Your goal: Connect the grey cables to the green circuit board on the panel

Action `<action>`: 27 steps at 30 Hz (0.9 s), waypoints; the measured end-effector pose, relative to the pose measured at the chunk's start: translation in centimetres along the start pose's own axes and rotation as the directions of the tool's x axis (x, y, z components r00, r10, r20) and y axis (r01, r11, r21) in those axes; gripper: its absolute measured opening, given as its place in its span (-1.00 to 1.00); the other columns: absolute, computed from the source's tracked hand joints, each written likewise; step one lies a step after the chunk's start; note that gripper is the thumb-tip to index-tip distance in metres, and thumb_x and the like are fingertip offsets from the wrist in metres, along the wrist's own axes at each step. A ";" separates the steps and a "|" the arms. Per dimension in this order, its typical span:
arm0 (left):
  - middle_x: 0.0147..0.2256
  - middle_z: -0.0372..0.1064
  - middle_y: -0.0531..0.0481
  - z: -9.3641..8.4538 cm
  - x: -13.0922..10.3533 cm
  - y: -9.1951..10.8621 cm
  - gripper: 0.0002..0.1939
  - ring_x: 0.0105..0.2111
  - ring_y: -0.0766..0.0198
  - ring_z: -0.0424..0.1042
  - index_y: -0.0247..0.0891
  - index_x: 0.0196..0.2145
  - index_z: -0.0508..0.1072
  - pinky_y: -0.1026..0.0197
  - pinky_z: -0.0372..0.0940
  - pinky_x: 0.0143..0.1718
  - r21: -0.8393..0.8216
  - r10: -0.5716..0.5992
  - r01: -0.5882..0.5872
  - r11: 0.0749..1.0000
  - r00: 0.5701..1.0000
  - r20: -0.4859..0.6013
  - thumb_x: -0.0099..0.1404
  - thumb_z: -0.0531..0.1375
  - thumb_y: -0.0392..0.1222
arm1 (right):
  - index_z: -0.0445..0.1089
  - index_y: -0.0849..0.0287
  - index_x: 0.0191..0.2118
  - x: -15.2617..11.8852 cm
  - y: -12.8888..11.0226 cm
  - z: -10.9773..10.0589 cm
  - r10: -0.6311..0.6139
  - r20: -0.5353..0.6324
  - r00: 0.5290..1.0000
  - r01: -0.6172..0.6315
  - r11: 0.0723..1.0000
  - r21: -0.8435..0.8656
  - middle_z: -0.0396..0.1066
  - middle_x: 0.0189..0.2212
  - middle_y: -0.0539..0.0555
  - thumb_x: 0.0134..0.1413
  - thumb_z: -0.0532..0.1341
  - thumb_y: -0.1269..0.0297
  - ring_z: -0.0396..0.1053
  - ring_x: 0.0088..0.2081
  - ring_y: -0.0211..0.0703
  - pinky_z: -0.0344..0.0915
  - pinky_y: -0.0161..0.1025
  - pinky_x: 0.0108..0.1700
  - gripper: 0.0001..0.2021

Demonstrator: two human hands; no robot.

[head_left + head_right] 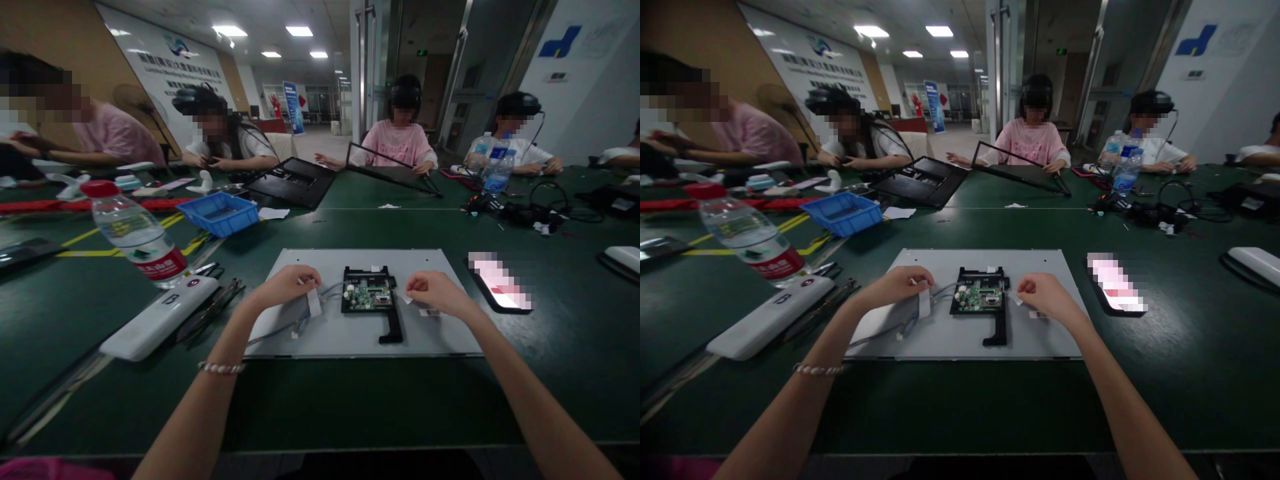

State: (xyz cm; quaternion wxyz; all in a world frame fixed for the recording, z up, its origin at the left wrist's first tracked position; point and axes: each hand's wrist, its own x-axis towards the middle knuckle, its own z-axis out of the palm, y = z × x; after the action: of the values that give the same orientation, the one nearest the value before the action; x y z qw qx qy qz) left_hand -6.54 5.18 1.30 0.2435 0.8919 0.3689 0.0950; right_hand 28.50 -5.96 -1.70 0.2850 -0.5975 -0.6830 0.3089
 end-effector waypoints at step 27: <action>0.13 0.25 -0.11 5.6 0.7 8.4 -0.59 0.12 0.12 0.24 -0.22 0.15 0.24 0.03 0.11 0.18 0.164 0.401 -0.398 0.903 0.916 0.018 0.37 0.07 -0.16 | 0.47 0.20 -0.16 6.6 -2.9 3.3 -0.350 -0.002 0.937 0.310 0.832 -0.460 0.48 -0.13 0.14 0.11 0.16 0.37 0.38 -0.08 -0.09 0.23 -0.21 0.02 -0.80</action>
State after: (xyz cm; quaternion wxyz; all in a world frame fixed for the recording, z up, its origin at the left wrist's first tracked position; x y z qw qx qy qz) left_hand 1.12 -1.50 0.68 0.1416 0.9648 0.1869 0.1192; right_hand 23.31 0.01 -1.49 0.2160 -0.5330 -0.8158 0.0613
